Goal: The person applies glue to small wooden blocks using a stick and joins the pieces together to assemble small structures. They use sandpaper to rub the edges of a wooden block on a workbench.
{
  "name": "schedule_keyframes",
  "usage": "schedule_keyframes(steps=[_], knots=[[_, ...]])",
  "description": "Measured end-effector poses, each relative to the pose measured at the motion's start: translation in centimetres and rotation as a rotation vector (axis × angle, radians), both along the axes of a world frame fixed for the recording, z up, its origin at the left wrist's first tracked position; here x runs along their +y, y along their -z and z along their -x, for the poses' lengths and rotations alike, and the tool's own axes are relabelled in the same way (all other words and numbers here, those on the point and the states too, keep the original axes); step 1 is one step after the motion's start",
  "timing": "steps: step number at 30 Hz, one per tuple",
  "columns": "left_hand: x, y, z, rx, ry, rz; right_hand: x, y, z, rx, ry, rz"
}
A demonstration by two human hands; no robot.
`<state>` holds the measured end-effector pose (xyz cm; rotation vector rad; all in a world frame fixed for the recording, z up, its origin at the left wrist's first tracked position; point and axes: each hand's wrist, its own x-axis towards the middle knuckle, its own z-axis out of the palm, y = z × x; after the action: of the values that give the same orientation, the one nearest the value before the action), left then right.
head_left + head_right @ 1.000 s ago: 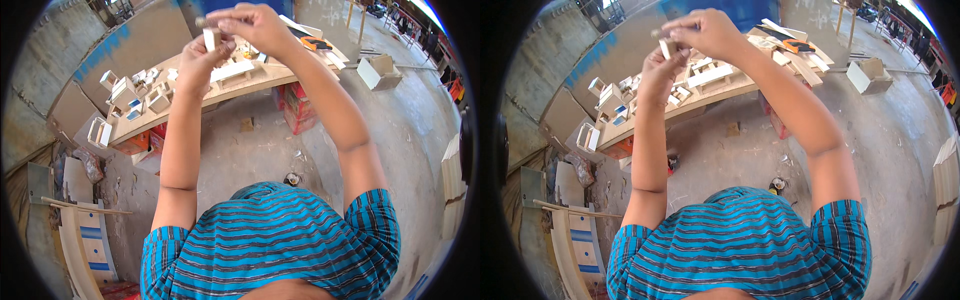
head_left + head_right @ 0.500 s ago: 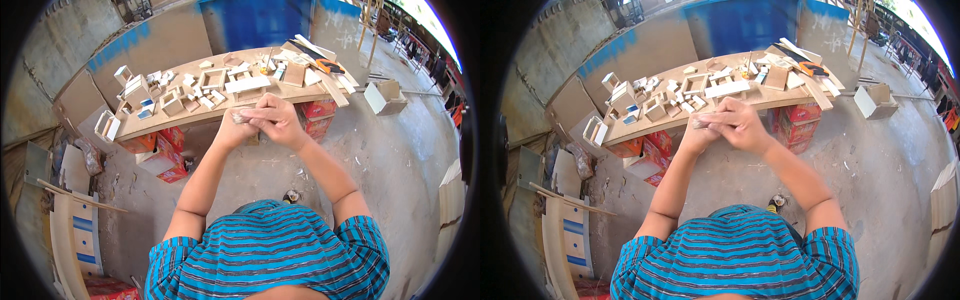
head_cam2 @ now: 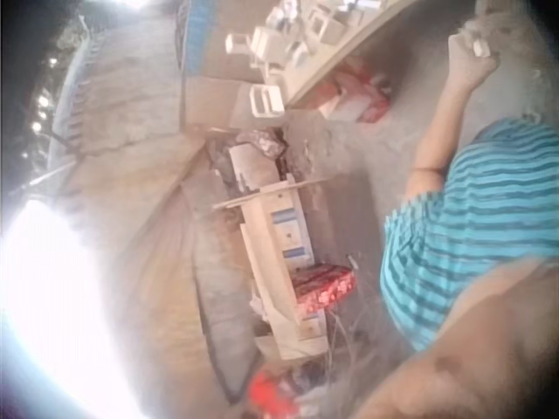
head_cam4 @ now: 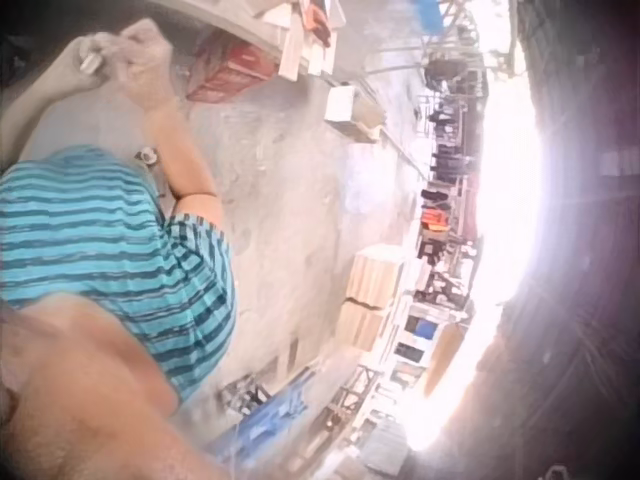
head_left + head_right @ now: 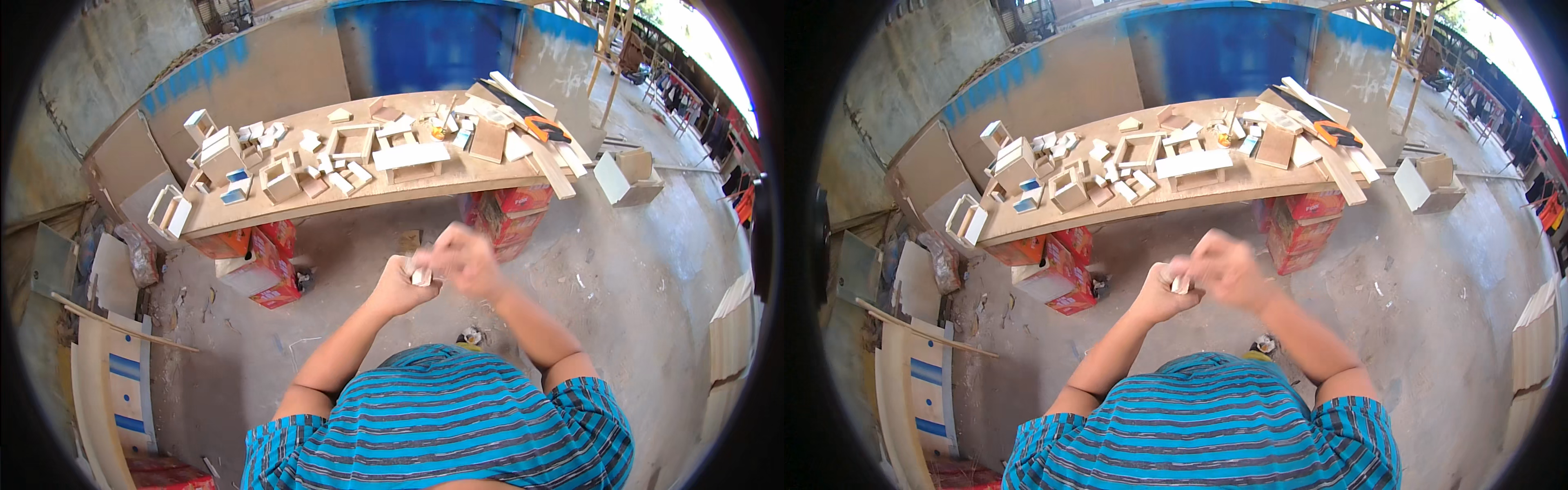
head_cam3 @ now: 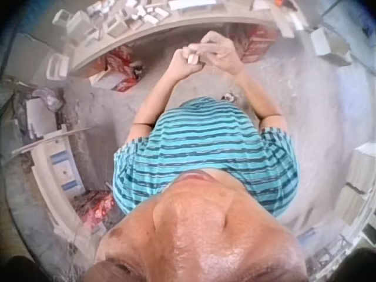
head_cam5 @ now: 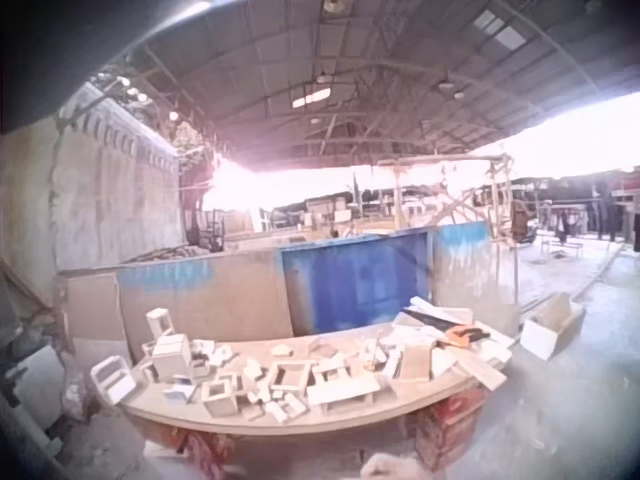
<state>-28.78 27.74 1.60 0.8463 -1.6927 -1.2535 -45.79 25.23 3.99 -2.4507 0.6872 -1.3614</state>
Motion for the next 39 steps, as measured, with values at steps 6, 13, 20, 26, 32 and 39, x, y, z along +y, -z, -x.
schedule_keyframes(steps=[6, 13, 20, 26, 32, 39], knots=[[-3.7, 1.0, 1.1, 0.03, 0.003, -0.026, -1.7, 0.6, 1.1, -0.089, -0.12, -0.022], [-12.3, 1.3, 4.7, 0.453, 0.119, -0.4, -12.4, 1.8, 7.8, -0.195, 0.207, -0.171], [-22.9, 0.9, 8.2, 0.973, -0.086, -0.686, -19.2, -0.6, 9.1, -0.21, 0.118, -0.107], [-27.0, 0.1, 11.0, 1.085, -0.083, -0.552, -23.8, -0.1, 10.6, -0.083, 0.022, 0.032], [-28.9, 1.6, 10.9, 0.997, -0.03, -0.549, -27.5, -0.7, 9.8, -0.257, 0.034, -0.007], [-30.1, 1.1, 9.6, 0.219, -0.144, -0.156, -28.1, -0.2, 7.9, -0.158, -0.108, -0.094]])
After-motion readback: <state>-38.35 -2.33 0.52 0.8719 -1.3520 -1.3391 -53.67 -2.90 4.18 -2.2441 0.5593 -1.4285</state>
